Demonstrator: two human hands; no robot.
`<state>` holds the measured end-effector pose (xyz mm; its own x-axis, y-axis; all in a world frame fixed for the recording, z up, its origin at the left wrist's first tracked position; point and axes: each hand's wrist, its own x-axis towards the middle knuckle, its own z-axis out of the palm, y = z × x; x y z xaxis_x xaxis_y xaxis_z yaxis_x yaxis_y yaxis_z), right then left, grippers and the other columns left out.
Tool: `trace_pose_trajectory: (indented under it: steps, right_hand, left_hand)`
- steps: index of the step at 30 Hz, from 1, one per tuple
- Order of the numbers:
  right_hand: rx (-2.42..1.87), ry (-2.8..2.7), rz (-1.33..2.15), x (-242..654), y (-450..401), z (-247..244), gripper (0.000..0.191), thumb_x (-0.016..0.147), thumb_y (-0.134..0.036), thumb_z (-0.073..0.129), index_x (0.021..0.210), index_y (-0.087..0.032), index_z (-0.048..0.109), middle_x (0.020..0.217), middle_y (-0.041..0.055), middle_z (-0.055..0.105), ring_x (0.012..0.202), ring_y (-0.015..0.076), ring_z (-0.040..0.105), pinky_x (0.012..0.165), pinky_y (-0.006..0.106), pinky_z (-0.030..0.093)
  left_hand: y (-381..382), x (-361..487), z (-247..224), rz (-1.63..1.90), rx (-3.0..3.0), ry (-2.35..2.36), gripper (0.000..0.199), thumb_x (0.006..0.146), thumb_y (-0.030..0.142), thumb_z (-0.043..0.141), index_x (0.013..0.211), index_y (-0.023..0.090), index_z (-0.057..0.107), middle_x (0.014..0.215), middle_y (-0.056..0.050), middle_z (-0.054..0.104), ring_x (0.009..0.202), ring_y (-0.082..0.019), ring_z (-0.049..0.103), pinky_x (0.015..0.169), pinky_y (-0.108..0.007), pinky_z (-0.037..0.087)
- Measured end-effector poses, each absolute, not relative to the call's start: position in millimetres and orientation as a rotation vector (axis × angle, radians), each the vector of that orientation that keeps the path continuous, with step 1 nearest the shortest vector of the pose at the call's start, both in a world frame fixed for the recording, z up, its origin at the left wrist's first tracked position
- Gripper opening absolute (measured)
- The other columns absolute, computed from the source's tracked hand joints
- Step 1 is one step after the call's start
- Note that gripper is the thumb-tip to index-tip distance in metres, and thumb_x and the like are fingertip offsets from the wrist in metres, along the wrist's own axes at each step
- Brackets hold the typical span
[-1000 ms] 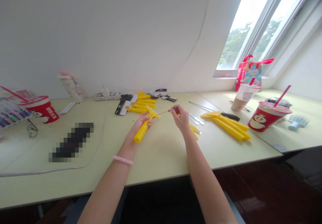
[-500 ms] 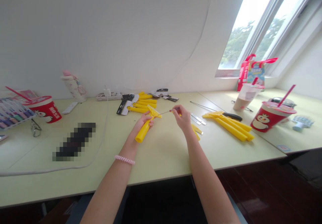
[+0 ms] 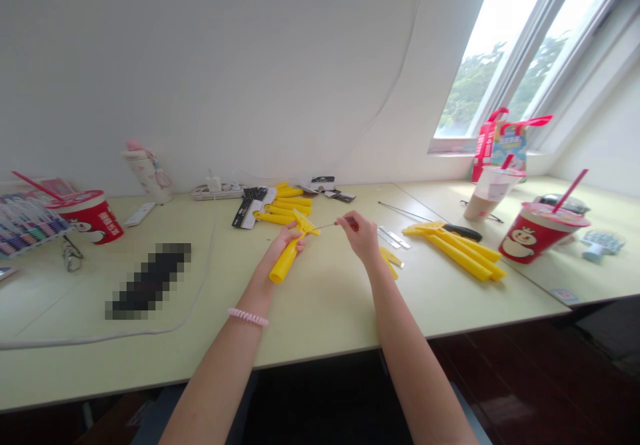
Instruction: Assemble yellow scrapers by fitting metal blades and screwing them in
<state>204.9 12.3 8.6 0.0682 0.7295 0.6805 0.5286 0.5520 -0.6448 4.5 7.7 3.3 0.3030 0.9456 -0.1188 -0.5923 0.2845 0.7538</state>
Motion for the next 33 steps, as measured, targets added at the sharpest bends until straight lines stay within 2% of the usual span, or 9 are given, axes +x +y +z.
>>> trace_pose_trajectory:
  steps: [6,8,11,14,16,19,25,33]
  right_hand:
    - [-1.283,-1.600,0.061,204,11,7,0.037,0.084,-0.050,0.044,0.060,-0.021,0.048,0.050,-0.0019,0.053,0.045,0.0111,0.039,0.050,0.024,0.030]
    - [-1.328,-1.598,0.093,204,11,7,0.034,0.087,-0.049,0.038,0.067,-0.023,0.049,0.055,-0.0012,0.056,0.048,0.0137,0.044,0.051,0.025,0.030]
    - [-1.279,-1.600,0.170,205,13,6,0.027,0.090,-0.042,0.032,0.082,-0.025,0.051,0.071,0.0013,0.063,0.063,0.0180,0.054,0.057,0.027,0.035]
    - [-1.184,-1.580,0.198,205,16,6,0.024,0.090,-0.038,0.033,0.085,-0.023,0.051,0.079,0.0031,0.063,0.076,0.0193,0.057,0.067,0.029,0.040]
    - [-1.134,-1.545,0.199,205,17,8,0.025,0.089,-0.039,0.035,0.083,-0.022,0.052,0.076,0.0032,0.063,0.075,0.0184,0.057,0.069,0.029,0.041]
    - [-1.102,-1.485,0.222,205,15,10,0.027,0.088,-0.042,0.039,0.084,-0.020,0.055,0.073,0.0028,0.063,0.068,0.0162,0.056,0.064,0.026,0.041]
    - [-1.113,-1.444,0.241,202,10,13,0.028,0.086,-0.043,0.044,0.081,-0.020,0.057,0.070,0.0025,0.065,0.060,0.0140,0.054,0.059,0.025,0.041]
    - [-1.147,-1.643,0.162,207,12,9,0.021,0.087,-0.028,0.037,0.092,-0.022,0.056,0.081,0.0034,0.065,0.073,0.0171,0.057,0.065,0.027,0.041]
  left_hand:
    - [-1,7,10,1.122,0.725,0.708,0.057,0.078,0.003,0.048,0.129,0.022,0.032,0.091,-0.007,0.057,0.048,-0.003,0.048,0.041,-0.013,0.041]
    - [-4,8,13,1.123,0.730,0.725,0.057,0.077,0.004,0.049,0.128,0.022,0.033,0.089,-0.006,0.057,0.048,-0.004,0.048,0.040,-0.013,0.040]
    - [-4,9,14,1.113,0.716,0.740,0.058,0.076,0.004,0.051,0.128,0.023,0.034,0.084,-0.004,0.055,0.047,-0.003,0.047,0.041,-0.013,0.040]
    - [-2,9,13,1.103,0.734,0.732,0.060,0.075,0.002,0.050,0.129,0.023,0.033,0.084,-0.004,0.055,0.046,-0.002,0.045,0.042,-0.013,0.039]
    - [0,9,11,1.106,0.777,0.712,0.060,0.075,0.001,0.049,0.129,0.022,0.031,0.086,-0.005,0.056,0.045,-0.002,0.044,0.042,-0.014,0.038]
    - [2,9,9,1.111,0.834,0.703,0.060,0.076,0.002,0.048,0.129,0.021,0.029,0.089,-0.007,0.057,0.045,-0.002,0.044,0.041,-0.014,0.036]
    - [2,10,9,1.139,0.857,0.742,0.060,0.073,0.002,0.050,0.126,0.021,0.030,0.082,-0.005,0.057,0.045,-0.003,0.045,0.042,-0.014,0.035]
    - [6,6,7,1.173,0.827,0.723,0.059,0.069,0.001,0.053,0.121,0.023,0.033,0.082,-0.003,0.057,0.044,-0.003,0.045,0.041,-0.015,0.034]
